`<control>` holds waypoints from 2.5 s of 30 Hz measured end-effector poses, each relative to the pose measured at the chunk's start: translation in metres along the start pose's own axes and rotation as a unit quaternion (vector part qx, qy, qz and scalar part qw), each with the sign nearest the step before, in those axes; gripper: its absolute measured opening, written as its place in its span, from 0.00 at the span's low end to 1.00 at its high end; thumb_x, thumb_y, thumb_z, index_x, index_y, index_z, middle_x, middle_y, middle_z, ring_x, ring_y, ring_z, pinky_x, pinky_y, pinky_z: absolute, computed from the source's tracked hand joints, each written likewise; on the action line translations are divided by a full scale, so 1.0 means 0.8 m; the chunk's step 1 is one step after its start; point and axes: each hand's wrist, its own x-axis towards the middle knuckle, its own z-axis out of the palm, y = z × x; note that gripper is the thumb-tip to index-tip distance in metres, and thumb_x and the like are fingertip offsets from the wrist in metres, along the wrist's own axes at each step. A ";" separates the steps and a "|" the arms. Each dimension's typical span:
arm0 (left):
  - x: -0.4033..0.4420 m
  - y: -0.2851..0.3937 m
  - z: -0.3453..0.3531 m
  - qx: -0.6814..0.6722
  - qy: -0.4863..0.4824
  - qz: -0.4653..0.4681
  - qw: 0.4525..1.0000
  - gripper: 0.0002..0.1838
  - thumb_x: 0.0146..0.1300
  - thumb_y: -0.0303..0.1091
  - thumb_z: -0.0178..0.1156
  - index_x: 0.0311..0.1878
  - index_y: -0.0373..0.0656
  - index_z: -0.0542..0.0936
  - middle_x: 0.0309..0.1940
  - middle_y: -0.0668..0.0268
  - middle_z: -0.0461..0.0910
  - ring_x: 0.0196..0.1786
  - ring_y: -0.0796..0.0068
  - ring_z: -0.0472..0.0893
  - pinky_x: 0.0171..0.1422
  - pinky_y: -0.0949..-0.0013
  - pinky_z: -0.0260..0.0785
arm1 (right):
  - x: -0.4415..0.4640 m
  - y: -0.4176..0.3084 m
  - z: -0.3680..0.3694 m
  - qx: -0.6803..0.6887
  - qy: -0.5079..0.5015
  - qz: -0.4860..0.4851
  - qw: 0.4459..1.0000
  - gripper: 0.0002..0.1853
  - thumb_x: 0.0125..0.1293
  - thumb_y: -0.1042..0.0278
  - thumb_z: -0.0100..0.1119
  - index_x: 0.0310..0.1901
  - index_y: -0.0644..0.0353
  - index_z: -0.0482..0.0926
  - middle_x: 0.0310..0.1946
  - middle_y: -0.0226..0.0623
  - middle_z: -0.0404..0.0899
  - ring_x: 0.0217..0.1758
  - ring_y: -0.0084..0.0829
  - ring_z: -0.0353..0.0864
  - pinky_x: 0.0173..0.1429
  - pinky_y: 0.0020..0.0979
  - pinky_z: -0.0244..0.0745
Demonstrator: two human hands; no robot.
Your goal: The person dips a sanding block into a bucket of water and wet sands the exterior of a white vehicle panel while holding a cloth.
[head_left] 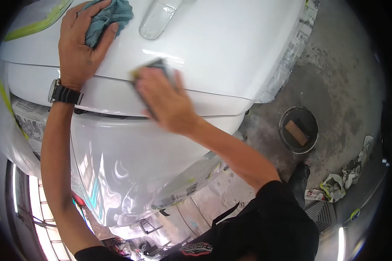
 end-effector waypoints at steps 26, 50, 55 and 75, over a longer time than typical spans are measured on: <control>-0.006 -0.008 0.001 0.016 -0.012 0.010 1.000 0.22 0.65 0.28 0.69 0.63 0.43 0.82 0.58 0.54 0.81 0.60 0.58 0.80 0.66 0.60 0.72 | -0.032 -0.015 0.017 0.071 0.019 0.097 0.993 0.51 0.64 0.58 0.67 0.81 0.64 0.47 0.84 0.54 0.41 0.87 0.56 0.39 0.81 0.68 0.34; -0.006 -0.013 0.002 0.016 -0.005 0.037 0.999 0.22 0.65 0.32 0.70 0.62 0.47 0.83 0.55 0.55 0.82 0.57 0.59 0.81 0.63 0.60 0.75 | -0.050 -0.027 0.007 0.093 0.003 0.094 0.991 0.51 0.61 0.54 0.68 0.80 0.63 0.51 0.83 0.49 0.47 0.86 0.50 0.46 0.76 0.78 0.35; -0.005 -0.015 0.003 0.017 0.000 0.052 0.998 0.22 0.65 0.32 0.71 0.62 0.47 0.83 0.54 0.56 0.82 0.56 0.59 0.81 0.62 0.61 0.75 | -0.132 0.047 0.002 0.000 -0.004 0.197 0.980 0.45 0.71 0.52 0.57 0.82 0.56 0.47 0.83 0.52 0.44 0.87 0.53 0.41 0.78 0.76 0.28; -0.002 -0.011 0.005 0.032 0.004 0.033 0.999 0.22 0.64 0.31 0.71 0.62 0.45 0.83 0.55 0.55 0.81 0.56 0.59 0.82 0.61 0.62 0.75 | -0.046 -0.012 0.015 0.054 0.017 0.038 0.998 0.49 0.64 0.55 0.67 0.80 0.65 0.51 0.82 0.54 0.48 0.86 0.53 0.45 0.77 0.73 0.42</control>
